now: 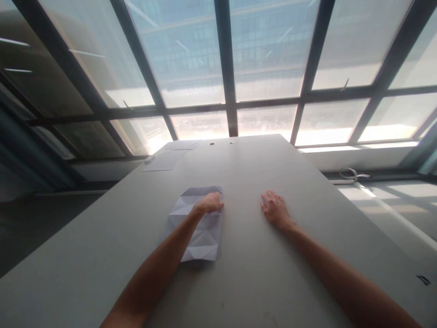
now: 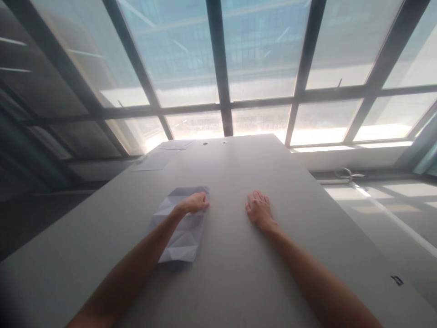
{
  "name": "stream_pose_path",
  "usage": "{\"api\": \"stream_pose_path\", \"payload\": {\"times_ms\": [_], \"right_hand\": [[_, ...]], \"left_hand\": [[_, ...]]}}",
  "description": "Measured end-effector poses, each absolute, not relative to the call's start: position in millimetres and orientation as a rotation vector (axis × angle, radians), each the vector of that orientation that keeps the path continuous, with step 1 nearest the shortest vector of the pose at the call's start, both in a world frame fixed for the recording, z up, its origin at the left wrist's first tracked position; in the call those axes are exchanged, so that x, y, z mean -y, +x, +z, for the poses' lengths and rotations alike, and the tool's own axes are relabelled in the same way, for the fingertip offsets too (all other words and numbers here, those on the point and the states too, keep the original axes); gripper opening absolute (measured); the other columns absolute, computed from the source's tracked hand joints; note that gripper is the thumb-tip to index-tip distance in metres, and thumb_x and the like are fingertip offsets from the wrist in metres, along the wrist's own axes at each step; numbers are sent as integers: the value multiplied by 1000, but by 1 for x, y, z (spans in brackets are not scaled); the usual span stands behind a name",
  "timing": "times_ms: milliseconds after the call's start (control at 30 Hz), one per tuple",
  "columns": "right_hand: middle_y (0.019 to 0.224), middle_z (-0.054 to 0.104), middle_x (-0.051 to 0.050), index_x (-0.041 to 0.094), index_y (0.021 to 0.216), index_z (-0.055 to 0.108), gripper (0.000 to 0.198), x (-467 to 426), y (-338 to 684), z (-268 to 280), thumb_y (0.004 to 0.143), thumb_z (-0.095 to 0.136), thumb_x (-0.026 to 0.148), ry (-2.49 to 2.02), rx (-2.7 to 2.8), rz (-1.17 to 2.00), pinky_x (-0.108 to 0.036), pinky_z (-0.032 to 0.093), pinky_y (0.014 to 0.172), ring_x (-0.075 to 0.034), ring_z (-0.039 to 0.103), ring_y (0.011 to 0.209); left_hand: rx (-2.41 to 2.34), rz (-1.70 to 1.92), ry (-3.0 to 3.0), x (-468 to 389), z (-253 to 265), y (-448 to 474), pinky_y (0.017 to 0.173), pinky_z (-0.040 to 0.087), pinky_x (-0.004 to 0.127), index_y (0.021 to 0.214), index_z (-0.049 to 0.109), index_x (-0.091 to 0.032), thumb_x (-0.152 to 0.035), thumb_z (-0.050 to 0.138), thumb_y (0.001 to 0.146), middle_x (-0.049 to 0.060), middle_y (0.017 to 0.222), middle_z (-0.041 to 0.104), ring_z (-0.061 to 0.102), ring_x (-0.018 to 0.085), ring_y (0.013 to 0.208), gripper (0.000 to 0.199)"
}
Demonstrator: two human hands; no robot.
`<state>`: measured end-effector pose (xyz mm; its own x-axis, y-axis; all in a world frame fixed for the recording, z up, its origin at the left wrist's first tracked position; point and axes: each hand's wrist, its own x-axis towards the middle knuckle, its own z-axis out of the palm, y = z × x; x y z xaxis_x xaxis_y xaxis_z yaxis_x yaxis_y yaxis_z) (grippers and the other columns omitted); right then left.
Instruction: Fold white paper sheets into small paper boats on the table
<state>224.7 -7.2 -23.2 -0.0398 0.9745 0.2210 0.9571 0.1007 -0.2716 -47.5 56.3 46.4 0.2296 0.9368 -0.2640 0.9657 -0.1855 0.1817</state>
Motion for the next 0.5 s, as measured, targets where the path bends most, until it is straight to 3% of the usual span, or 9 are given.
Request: {"api": "stream_pose_path", "payload": {"times_ms": [267, 500], "right_hand": [[148, 42, -18, 12, 137, 53, 48, 7, 225, -25, 94, 43, 32, -1889, 2026, 83, -45, 22, 114, -29, 34, 139], [149, 42, -18, 12, 137, 53, 48, 6, 226, -25, 94, 44, 32, -1884, 2025, 100, -47, 22, 114, -30, 33, 140]], "left_hand": [[-1766, -146, 2240, -62, 42, -55, 66, 50, 26, 88, 62, -16, -49, 61, 82, 10, 92, 71, 68, 24, 84, 33], [-1785, -110, 2231, -65, 40, -54, 70, 51, 28, 94, 62, -15, -42, 61, 82, 13, 95, 71, 68, 25, 88, 30]]}}
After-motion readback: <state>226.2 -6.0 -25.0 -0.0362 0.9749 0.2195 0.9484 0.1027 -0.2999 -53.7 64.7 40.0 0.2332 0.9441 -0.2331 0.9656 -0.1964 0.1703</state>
